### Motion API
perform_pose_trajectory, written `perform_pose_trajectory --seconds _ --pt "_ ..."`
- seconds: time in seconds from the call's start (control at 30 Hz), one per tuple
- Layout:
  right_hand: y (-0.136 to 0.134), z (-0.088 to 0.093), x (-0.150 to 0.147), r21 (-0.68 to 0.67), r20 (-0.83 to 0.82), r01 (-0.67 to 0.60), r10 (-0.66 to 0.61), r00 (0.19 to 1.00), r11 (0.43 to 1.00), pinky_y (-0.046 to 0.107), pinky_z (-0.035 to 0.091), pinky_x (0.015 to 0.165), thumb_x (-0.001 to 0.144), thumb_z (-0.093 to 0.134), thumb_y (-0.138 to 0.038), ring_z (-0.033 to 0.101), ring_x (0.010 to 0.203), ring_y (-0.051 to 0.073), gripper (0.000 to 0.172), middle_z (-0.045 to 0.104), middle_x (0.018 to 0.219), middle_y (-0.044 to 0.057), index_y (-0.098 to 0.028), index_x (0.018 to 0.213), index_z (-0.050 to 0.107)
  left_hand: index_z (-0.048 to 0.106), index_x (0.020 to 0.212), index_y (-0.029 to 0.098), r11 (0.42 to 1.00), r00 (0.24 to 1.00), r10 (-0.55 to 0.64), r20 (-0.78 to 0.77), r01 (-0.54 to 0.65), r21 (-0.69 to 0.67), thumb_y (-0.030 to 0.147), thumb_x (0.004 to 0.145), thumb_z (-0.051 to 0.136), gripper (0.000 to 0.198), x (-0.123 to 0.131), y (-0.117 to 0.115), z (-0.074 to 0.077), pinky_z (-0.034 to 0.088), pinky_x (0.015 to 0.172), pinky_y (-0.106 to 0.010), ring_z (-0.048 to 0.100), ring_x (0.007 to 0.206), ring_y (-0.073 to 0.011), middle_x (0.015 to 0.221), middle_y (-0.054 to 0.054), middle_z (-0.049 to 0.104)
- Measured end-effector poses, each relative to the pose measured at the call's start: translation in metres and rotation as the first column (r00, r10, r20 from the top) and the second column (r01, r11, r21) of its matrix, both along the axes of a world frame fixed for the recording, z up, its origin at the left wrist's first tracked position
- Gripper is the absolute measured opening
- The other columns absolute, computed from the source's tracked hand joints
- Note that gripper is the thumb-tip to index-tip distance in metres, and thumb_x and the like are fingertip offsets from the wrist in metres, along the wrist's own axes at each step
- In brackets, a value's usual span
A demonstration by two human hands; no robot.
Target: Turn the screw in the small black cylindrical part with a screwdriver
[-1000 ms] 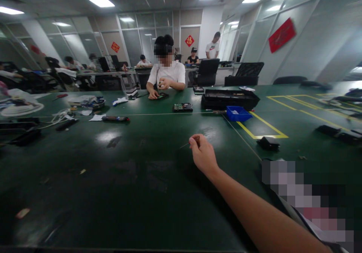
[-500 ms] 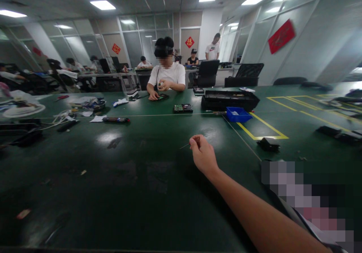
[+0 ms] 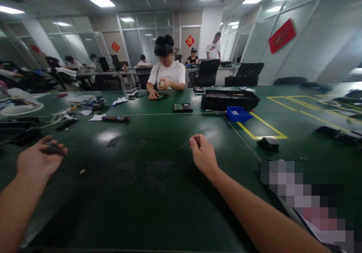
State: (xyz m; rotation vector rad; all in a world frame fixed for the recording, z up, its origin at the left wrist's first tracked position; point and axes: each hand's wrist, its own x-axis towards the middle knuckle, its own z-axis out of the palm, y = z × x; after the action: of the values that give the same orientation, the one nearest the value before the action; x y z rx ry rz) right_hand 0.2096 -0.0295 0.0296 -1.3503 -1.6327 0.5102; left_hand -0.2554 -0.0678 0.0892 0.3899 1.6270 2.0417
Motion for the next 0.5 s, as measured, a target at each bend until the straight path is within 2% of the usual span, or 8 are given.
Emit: perform_pose_trajectory --seconds 0.07,0.17,0.3,0.5 --pt "0.0 0.0 0.0 0.004 -0.002 0.001 -0.001 1.0 1.0 0.034 0.047 0.069 0.099 0.047 -0.039 0.065 0.076 0.02 0.021 0.069 0.084 0.003 -0.022 0.097 0.06 0.056 0.088 0.014 0.987 0.99 -0.141 0.02 0.139 0.078 0.001 0.08 0.038 0.024 0.007 0.016 -0.012 0.046 0.059 -0.023 0.049 0.062 -0.0117 0.068 -0.001 0.049" --pt "-0.001 0.0 -0.001 0.003 -0.01 -0.002 0.002 1.0 1.0 0.033 0.047 0.069 0.099 0.047 -0.04 0.065 0.076 0.02 0.022 0.069 0.084 0.004 -0.022 0.097 0.06 0.058 0.091 0.014 0.943 0.949 -0.31 0.064 0.297 0.151 0.002 0.073 0.043 0.026 0.035 0.033 -0.019 0.049 0.059 -0.025 0.052 0.065 -0.0136 0.073 -0.003 0.052" --pt "-0.001 0.001 -0.001 0.0 -0.003 -0.001 0.001 1.0 1.0 0.034 0.046 0.069 0.099 0.047 -0.04 0.065 0.076 0.021 0.022 0.069 0.084 0.004 -0.022 0.098 0.06 0.06 0.099 0.014 0.853 0.852 -0.511 0.115 0.485 0.194 0.002 0.063 0.048 0.039 0.091 0.046 -0.017 0.05 0.058 -0.027 0.051 0.063 -0.0144 0.077 -0.003 0.053" --pt "-0.002 0.002 -0.001 -0.003 -0.005 -0.008 0.008 1.0 1.0 0.033 0.047 0.07 0.099 0.047 -0.04 0.065 0.078 0.02 0.022 0.069 0.085 0.004 -0.022 0.098 0.06 0.06 0.105 0.013 0.706 0.692 -0.707 0.149 0.673 0.221 0.009 0.069 0.052 0.036 0.18 0.053 -0.019 0.051 0.061 -0.027 0.054 0.064 -0.0152 0.08 -0.004 0.054"
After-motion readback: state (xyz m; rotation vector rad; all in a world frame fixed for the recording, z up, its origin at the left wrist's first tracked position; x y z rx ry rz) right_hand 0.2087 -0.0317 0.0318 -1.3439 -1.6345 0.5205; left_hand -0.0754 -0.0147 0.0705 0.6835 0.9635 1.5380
